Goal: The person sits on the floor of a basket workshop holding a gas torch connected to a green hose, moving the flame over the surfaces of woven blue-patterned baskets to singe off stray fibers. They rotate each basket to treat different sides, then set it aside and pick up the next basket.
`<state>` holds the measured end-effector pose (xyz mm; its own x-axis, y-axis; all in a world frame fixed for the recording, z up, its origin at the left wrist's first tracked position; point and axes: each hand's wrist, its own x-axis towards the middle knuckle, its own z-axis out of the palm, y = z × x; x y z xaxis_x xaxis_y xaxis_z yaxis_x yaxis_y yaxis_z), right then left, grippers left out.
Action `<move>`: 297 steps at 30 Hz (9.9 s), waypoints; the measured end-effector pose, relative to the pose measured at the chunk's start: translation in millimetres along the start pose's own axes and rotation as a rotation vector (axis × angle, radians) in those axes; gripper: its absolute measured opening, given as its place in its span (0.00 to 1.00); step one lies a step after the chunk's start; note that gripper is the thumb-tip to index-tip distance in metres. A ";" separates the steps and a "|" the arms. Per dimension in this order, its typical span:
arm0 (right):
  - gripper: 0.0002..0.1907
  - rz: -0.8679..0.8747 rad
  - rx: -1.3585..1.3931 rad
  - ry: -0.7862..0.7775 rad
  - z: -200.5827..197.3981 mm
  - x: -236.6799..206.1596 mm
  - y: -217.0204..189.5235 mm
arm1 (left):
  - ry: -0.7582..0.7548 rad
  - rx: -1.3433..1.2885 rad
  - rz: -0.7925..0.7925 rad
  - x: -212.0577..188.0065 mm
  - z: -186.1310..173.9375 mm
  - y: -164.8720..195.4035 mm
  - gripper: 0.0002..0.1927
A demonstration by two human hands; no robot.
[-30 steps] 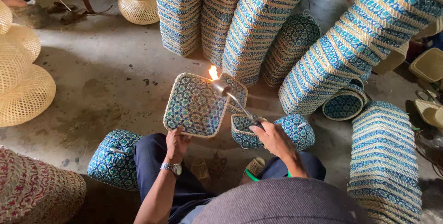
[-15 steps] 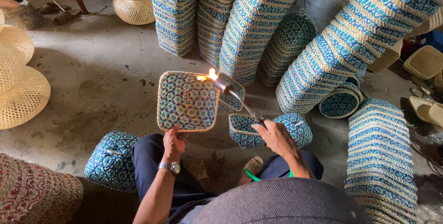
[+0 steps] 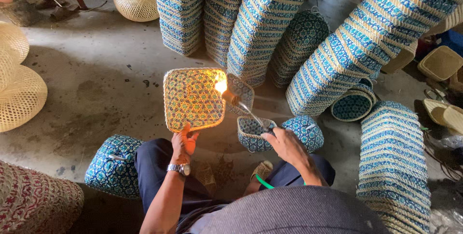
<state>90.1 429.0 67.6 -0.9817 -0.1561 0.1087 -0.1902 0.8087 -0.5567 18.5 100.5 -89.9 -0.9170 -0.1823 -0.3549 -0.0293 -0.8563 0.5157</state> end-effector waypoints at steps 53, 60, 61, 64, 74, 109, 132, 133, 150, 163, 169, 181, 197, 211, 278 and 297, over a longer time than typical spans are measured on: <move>0.24 0.350 0.416 -0.472 24.8 13.0 -21.4 | -0.314 -0.008 0.136 3.7 -5.0 -7.3 0.10; 0.23 0.333 0.509 -0.550 33.4 16.2 -22.9 | -0.337 0.148 0.033 -5.9 -13.5 -17.5 0.07; 0.24 0.344 0.504 -0.538 33.9 17.1 -22.5 | -0.338 0.148 0.023 -7.4 -14.4 -20.3 0.06; 0.25 0.336 0.482 -0.474 34.6 19.7 -22.3 | -0.280 0.158 -0.012 -11.9 -16.3 -28.9 0.05; 0.23 0.292 0.523 -0.422 42.3 30.0 -30.2 | -0.194 0.105 -0.162 -20.1 -6.9 -45.6 0.01; 0.20 0.434 0.446 -0.128 89.4 12.9 -16.9 | 0.155 0.224 0.247 -17.8 -15.9 -49.1 0.19; 0.21 0.457 0.392 -0.192 106.2 -4.8 -9.8 | 0.275 0.514 0.416 -13.4 -8.9 -57.3 0.21; 0.22 0.480 0.364 -0.219 107.3 -8.7 -11.0 | 0.294 0.599 0.492 -13.0 -10.1 -57.0 0.20; 0.21 0.410 0.357 -0.225 92.1 -2.7 -19.5 | 0.109 0.635 0.650 -4.4 -13.5 -33.1 0.19; 0.23 0.316 0.449 -0.218 67.5 30.1 -44.6 | -0.192 0.371 0.269 -8.6 -6.0 -22.5 0.07; 0.22 0.235 0.199 -0.427 51.1 7.0 -47.0 | -0.134 0.317 0.231 0.2 -8.8 -20.2 0.07; 0.25 0.216 0.325 0.271 51.9 13.4 -10.1 | -0.066 0.263 -0.005 -18.2 -37.2 -6.1 0.09; 0.19 0.216 0.141 0.427 61.4 63.2 -6.4 | -0.294 1.622 1.472 -134.4 30.0 45.9 0.41; 0.21 0.304 0.393 -0.156 -22.3 4.7 2.5 | -0.367 1.696 1.147 -1.5 22.3 78.4 0.06; 0.21 0.347 0.541 -0.184 28.9 8.2 29.6 | 0.064 -0.225 0.524 -75.0 -173.6 179.9 0.24; 0.18 0.370 0.447 -0.232 27.5 21.6 -4.8 | 0.633 0.024 0.650 -73.7 -222.4 125.6 0.21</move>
<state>69.8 406.2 50.0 -0.9478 -0.0705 -0.3111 0.2299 0.5253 -0.8193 170.9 -101.0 -172.5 -0.3654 -0.8639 -0.3466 0.4030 -0.4825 0.7777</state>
